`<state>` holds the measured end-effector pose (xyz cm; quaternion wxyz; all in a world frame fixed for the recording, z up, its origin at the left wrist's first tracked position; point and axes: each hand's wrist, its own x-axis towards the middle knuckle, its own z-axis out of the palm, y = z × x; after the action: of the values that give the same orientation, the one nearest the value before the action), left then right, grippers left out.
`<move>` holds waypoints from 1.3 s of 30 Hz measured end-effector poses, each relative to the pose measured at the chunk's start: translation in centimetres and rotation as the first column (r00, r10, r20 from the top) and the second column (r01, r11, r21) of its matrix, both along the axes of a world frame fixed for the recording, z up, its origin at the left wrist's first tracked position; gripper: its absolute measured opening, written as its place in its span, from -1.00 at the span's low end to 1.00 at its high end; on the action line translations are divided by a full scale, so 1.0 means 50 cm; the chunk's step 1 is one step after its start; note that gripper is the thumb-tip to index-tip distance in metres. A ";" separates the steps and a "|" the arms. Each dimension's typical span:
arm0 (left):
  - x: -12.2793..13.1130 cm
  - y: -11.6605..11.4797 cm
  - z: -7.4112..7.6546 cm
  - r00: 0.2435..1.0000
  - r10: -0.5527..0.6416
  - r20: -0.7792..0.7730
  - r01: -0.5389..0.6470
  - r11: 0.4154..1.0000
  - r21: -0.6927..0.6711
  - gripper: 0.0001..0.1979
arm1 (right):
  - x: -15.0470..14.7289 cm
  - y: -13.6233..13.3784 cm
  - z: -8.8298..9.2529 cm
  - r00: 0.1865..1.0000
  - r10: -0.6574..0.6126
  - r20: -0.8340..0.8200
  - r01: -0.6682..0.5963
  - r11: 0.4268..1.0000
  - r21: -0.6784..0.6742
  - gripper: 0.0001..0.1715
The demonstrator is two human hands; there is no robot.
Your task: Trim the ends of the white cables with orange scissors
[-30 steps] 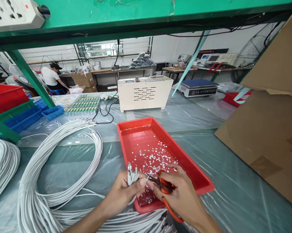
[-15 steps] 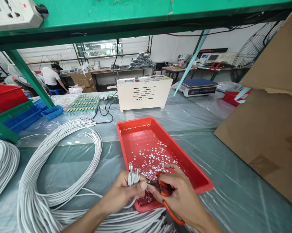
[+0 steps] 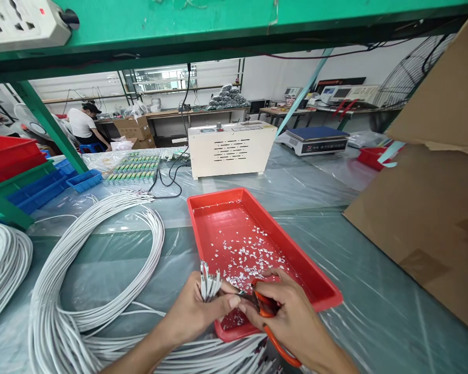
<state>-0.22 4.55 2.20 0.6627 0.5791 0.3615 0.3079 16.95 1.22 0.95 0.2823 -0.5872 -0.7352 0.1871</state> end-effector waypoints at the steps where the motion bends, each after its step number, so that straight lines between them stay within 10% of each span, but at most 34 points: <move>1: 0.002 -0.001 -0.001 1.000 0.010 -0.013 -0.010 1.000 0.019 -0.80 | 0.000 0.000 0.002 1.000 -0.004 0.006 0.004 1.000 -0.011 -0.50; 7: 0.012 -0.025 -0.002 0.967 0.200 -0.156 -0.151 0.948 0.279 -0.83 | -0.001 -0.002 0.003 0.999 -0.040 0.029 0.042 0.997 -0.061 -0.51; 11: 0.011 -0.030 0.010 0.943 0.200 -0.265 -0.043 0.866 0.498 -0.82 | -0.002 -0.003 -0.003 0.997 -0.069 0.042 0.071 0.996 -0.049 -0.50; 17: 0.003 -0.008 0.015 0.992 -0.025 -0.124 0.047 0.983 0.175 -0.70 | 0.009 0.001 -0.002 0.995 -0.014 0.098 0.003 0.993 0.116 -0.52; 23: -0.002 0.002 0.002 0.990 -0.129 0.062 0.136 0.984 -0.119 -0.73 | 0.009 0.003 -0.003 0.995 0.010 0.101 -0.029 0.981 0.192 -0.55; 31: 0.004 0.003 -0.003 0.999 -0.030 0.039 0.034 0.995 -0.096 -0.72 | 0.007 0.001 0.002 0.987 -0.017 -0.159 0.014 1.000 -0.018 -0.78; 39: 0.004 -0.002 -0.015 0.997 0.056 0.058 -0.054 0.998 -0.030 -0.83 | -0.007 -0.006 0.009 0.805 -0.077 -0.588 0.008 0.993 -0.119 -0.83</move>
<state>-0.01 4.44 1.45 0.6725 0.5500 0.3620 0.3379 16.62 0.92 1.42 0.4683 -0.5309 -0.5859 0.3945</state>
